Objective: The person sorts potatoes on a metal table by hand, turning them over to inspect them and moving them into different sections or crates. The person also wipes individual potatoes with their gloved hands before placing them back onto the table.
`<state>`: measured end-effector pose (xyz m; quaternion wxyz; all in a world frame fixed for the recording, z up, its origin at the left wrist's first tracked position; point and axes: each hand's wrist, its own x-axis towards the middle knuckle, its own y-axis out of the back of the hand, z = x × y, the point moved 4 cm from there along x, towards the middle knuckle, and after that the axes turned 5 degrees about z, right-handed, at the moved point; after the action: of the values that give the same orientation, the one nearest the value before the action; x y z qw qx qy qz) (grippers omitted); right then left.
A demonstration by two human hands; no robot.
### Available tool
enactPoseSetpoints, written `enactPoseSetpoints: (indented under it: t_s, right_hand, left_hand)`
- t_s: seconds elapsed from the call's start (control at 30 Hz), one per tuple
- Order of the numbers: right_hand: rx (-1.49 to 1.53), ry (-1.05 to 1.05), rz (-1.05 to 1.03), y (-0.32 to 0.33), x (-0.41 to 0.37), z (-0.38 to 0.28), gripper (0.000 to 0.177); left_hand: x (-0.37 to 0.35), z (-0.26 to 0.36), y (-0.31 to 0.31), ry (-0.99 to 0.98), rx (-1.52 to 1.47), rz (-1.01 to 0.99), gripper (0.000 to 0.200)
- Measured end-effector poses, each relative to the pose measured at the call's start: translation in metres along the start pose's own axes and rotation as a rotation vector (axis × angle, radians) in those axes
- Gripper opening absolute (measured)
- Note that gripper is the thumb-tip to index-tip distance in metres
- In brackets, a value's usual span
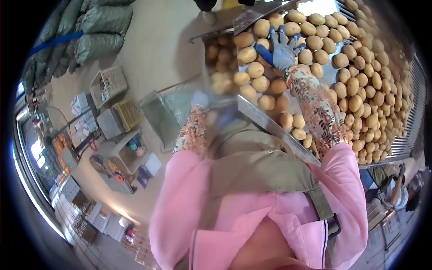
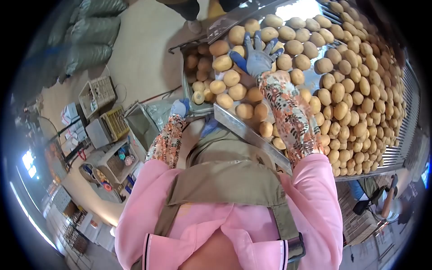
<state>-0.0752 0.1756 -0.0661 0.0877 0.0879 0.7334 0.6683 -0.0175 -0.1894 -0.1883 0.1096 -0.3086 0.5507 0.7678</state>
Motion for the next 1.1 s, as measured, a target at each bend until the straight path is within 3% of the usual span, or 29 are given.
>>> enactPoseSetpoints:
  t_s: [0.03,0.1,0.17,0.23,0.27,0.33,0.37,0.43,0.5,0.57,0.6,0.67,0.7,0.73,0.8,0.87,0.93,0.97,1.1]
  right_hand:
    - [0.055,0.006,0.060,-0.002,-0.009,-0.006,0.081]
    - [0.117,0.136,-0.017,-0.004,-0.029,-0.016,0.072]
    - [-0.033,0.265,-0.150,-0.001,-0.057,-0.044,0.061]
    - [0.270,0.275,-0.019,-0.005,-0.094,-0.072,0.058]
    - [0.187,0.335,-0.067,-0.005,-0.109,-0.082,0.059]
    - [0.175,0.406,-0.107,0.017,-0.133,-0.094,0.058]
    - [0.172,0.401,-0.104,0.030,-0.138,-0.091,0.058]
    - [1.127,0.119,-0.235,0.046,-0.148,-0.065,0.057]
    - [0.647,0.021,-0.099,0.048,-0.156,-0.006,0.059]
    - [0.371,-0.107,0.019,0.063,-0.166,0.052,0.068]
    - [0.286,-0.255,-0.120,0.056,-0.178,0.071,0.072]
    - [0.351,-0.415,-0.261,0.009,-0.217,0.105,0.079]
    - [0.349,-0.417,-0.252,0.024,-0.202,0.089,0.079]
    - [0.254,-0.482,-0.464,0.050,-0.177,0.058,0.076]
    - [0.486,-0.513,-0.338,0.001,-0.182,0.069,0.070]
    - [0.659,-0.502,-0.253,-0.035,-0.169,0.074,0.067]
    - [0.604,-0.321,-0.196,-0.002,-0.147,0.039,0.070]
    - [0.570,-0.309,-0.229,-0.004,-0.142,0.031,0.073]
    - [0.505,-0.345,-0.325,0.005,-0.123,0.001,0.080]
  left_hand:
    - [-0.001,-0.014,-0.003,0.021,-0.002,-0.003,0.047]
    - [0.006,-0.021,-0.010,-0.081,-0.118,-0.019,0.048]
    - [-0.007,-0.004,0.001,-0.189,-0.102,-0.025,0.047]
    - [-0.003,-0.009,-0.004,-0.269,-0.128,0.070,0.047]
    - [-0.002,-0.008,-0.002,-0.297,-0.134,0.102,0.047]
    - [0.005,-0.014,-0.002,0.038,-0.246,-0.066,0.045]
    - [0.007,-0.018,-0.004,0.031,-0.246,-0.067,0.045]
    - [0.014,-0.024,-0.014,-0.223,-0.186,-0.004,0.044]
    - [0.017,-0.023,-0.020,-0.394,-0.065,0.040,0.043]
    - [0.020,-0.024,-0.026,-0.490,0.029,0.062,0.042]
    - [0.023,-0.029,-0.031,-0.551,0.039,0.036,0.040]
    - [0.008,-0.025,-0.023,-0.620,0.048,0.009,0.039]
    - [-0.019,-0.013,0.002,-0.625,-0.058,0.048,0.037]
    - [-0.025,-0.020,0.003,-0.624,-0.112,0.071,0.036]
    - [-0.024,-0.061,-0.021,-0.612,-0.355,0.100,0.034]
    - [-0.058,-0.078,0.008,-0.459,-0.632,0.078,0.031]
    - [-0.075,-0.100,0.016,-0.387,-0.548,0.023,0.032]
    - [-0.082,-0.115,0.017,-0.306,-0.464,-0.042,0.032]
    - [-0.102,-0.160,0.028,-0.275,-0.236,-0.030,0.026]
